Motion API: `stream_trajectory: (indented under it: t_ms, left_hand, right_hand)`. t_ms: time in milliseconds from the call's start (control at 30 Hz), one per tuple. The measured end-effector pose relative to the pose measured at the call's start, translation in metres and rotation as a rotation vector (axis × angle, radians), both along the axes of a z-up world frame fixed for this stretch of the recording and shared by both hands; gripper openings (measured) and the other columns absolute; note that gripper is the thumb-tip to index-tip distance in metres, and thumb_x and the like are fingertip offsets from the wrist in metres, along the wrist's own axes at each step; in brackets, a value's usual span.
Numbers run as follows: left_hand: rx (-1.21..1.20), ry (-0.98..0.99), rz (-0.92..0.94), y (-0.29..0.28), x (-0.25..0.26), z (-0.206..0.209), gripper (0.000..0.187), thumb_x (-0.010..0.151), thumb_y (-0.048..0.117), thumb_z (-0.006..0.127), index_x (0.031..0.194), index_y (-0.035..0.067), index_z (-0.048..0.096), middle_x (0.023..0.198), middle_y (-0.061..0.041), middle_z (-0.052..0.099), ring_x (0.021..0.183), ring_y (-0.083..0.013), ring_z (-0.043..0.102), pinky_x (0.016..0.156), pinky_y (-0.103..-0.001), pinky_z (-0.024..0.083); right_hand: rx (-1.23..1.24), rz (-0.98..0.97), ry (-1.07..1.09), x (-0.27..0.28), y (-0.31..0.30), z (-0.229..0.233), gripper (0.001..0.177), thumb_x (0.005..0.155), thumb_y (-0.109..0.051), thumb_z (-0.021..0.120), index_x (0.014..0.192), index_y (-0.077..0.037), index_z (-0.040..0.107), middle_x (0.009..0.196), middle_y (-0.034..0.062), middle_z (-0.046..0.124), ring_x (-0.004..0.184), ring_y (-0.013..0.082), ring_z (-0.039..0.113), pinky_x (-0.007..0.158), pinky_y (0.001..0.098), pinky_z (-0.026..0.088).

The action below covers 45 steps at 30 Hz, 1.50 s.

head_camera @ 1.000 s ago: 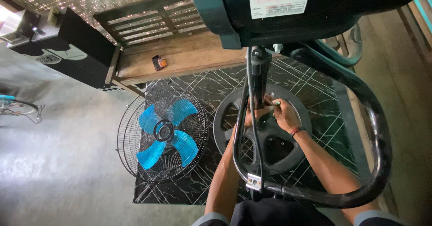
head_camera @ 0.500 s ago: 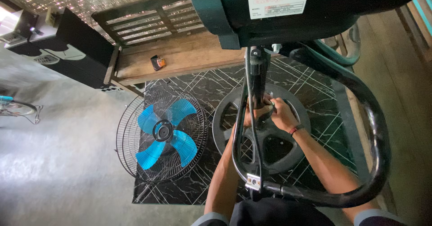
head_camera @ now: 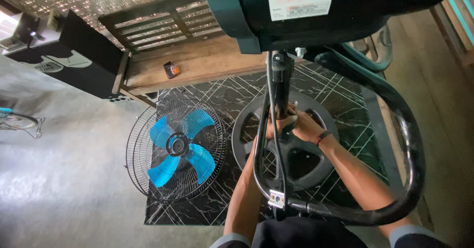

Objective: The person uses a screwdriver to tighten a bolt on the central pole of a standing fan. After securing the bolt, the person lifts the fan motor housing and places it onto the fan stand.

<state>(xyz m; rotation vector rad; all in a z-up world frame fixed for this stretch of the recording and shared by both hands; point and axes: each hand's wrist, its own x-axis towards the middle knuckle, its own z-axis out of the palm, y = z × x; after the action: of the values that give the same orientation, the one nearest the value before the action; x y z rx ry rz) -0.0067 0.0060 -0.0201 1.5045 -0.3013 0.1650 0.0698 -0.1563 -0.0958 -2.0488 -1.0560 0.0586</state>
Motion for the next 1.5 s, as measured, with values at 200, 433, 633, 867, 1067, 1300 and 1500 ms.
stream_trajectory:
  t_ms: [200, 433, 633, 867, 1067, 1300, 1500]
  left_hand:
    - [0.007, -0.002, 0.004, 0.004, -0.004, 0.002, 0.014, 0.090, 0.003, 0.074, 0.102, -0.001, 0.067, 0.107, -0.008, 0.066, 0.101, -0.0181, 0.062, 0.090, -0.035, 0.052]
    - [0.011, 0.016, -0.008, 0.002, -0.006, 0.001, 0.013, 0.091, 0.003, 0.074, 0.101, -0.001, 0.067, 0.107, -0.009, 0.065, 0.103, -0.0190, 0.062, 0.092, -0.036, 0.051]
    - [0.026, 0.037, -0.003, 0.006, -0.009, -0.002, 0.011, 0.092, 0.003, 0.074, 0.100, -0.001, 0.067, 0.107, -0.009, 0.065, 0.104, -0.0197, 0.062, 0.094, -0.036, 0.050]
    - [0.016, -0.118, -0.068, -0.002, 0.021, -0.011, 0.010, 0.093, 0.004, 0.074, 0.098, -0.002, 0.067, 0.106, -0.010, 0.064, 0.105, -0.0206, 0.062, 0.096, -0.036, 0.050]
    - [-0.021, 0.045, -0.094, -0.001, 0.018, -0.007, 0.013, 0.091, 0.007, 0.073, 0.099, -0.001, 0.066, 0.108, -0.009, 0.065, 0.100, -0.0187, 0.064, 0.089, -0.036, 0.052]
    - [-0.027, 0.086, -0.039, -0.002, 0.013, 0.000, 0.018, 0.089, 0.005, 0.077, 0.105, -0.001, 0.070, 0.101, -0.012, 0.067, 0.097, -0.0203, 0.064, 0.087, -0.036, 0.052]
    - [-0.173, 0.090, 0.013, -0.008, 0.024, -0.017, 0.021, 0.085, 0.000, 0.075, 0.103, 0.002, 0.065, 0.101, -0.009, 0.066, 0.095, -0.0190, 0.065, 0.086, -0.034, 0.053]
  right_hand:
    - [-0.069, -0.066, -0.358, -0.004, 0.003, 0.023, 0.051, 0.083, -0.003, 0.068, 0.133, -0.011, 0.058, 0.139, 0.0089, 0.061, 0.128, 0.0300, 0.057, 0.109, 0.0500, 0.044]
    - [0.110, -0.027, 0.082, -0.012, -0.004, 0.050, 0.047, 0.085, 0.000, 0.064, 0.130, -0.010, 0.060, 0.125, 0.0147, 0.067, 0.115, 0.0378, 0.064, 0.092, 0.0449, 0.055]
    - [0.098, -0.069, 0.087, -0.013, -0.001, 0.053, 0.043, 0.083, 0.005, 0.061, 0.125, -0.008, 0.065, 0.118, 0.0167, 0.069, 0.108, 0.0415, 0.066, 0.088, 0.0450, 0.056]
    - [0.061, -0.195, -0.075, -0.021, 0.003, 0.052, 0.039, 0.084, -0.003, 0.069, 0.123, -0.006, 0.065, 0.114, 0.0177, 0.069, 0.102, 0.0406, 0.066, 0.089, 0.0490, 0.053]
    - [0.219, -0.198, 0.052, -0.023, 0.000, 0.050, 0.040, 0.089, -0.010, 0.070, 0.129, -0.010, 0.065, 0.115, 0.0178, 0.071, 0.101, 0.0357, 0.070, 0.079, 0.0433, 0.057]
    - [0.229, -0.308, 0.037, -0.016, 0.008, 0.040, 0.036, 0.090, -0.015, 0.071, 0.126, -0.009, 0.066, 0.109, 0.0163, 0.072, 0.098, 0.0323, 0.071, 0.081, 0.0415, 0.058]
    - [0.192, -0.292, -0.088, -0.010, 0.007, 0.033, 0.032, 0.088, -0.013, 0.071, 0.119, -0.008, 0.068, 0.106, 0.0167, 0.071, 0.097, 0.0367, 0.069, 0.082, 0.0443, 0.056]
